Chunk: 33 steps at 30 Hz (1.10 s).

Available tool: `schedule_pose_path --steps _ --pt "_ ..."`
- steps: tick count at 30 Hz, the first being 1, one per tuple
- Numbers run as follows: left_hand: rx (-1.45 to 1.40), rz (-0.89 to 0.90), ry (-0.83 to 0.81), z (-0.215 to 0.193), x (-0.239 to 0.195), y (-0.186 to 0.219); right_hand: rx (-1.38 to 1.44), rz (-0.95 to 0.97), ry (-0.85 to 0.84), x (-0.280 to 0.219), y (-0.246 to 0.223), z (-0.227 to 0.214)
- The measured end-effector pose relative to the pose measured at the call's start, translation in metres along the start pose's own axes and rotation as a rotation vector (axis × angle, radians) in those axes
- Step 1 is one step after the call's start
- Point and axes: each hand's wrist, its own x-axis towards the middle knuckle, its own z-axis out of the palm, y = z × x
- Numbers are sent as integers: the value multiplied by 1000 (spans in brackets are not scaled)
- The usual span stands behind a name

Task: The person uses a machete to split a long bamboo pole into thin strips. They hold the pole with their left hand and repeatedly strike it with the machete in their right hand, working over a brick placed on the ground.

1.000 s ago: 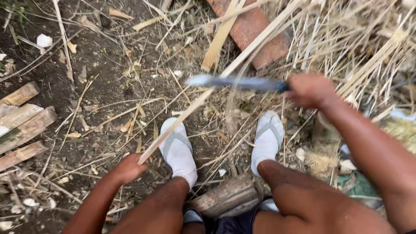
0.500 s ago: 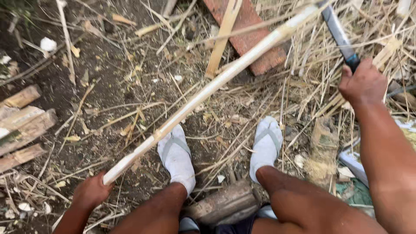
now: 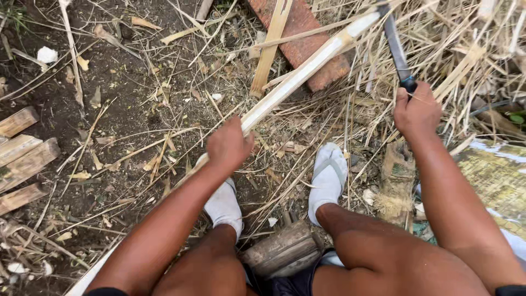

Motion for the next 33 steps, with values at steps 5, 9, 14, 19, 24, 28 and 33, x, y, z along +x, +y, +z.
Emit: schedule_pose_path --steps 5,9,14,19,24,28,33 --pt "67 -64 -10 -15 -8 -3 149 220 -539 -19 -74 -43" --pt "171 -123 -71 -15 -32 -21 66 -243 -778 -59 -133 -39" --pt "246 -168 -90 -23 -59 -40 173 151 -644 -7 -107 -47" --pt "269 -155 -93 -28 -55 -47 56 -315 -697 -49 -131 -36" --pt "284 -118 -4 -8 -83 -56 125 100 -708 -33 -115 -35" --pt "238 -114 -14 -10 -69 -63 83 -121 -702 -48 -130 -30" --pt "306 -114 -74 1 -104 -134 60 237 -744 11 -90 -21"
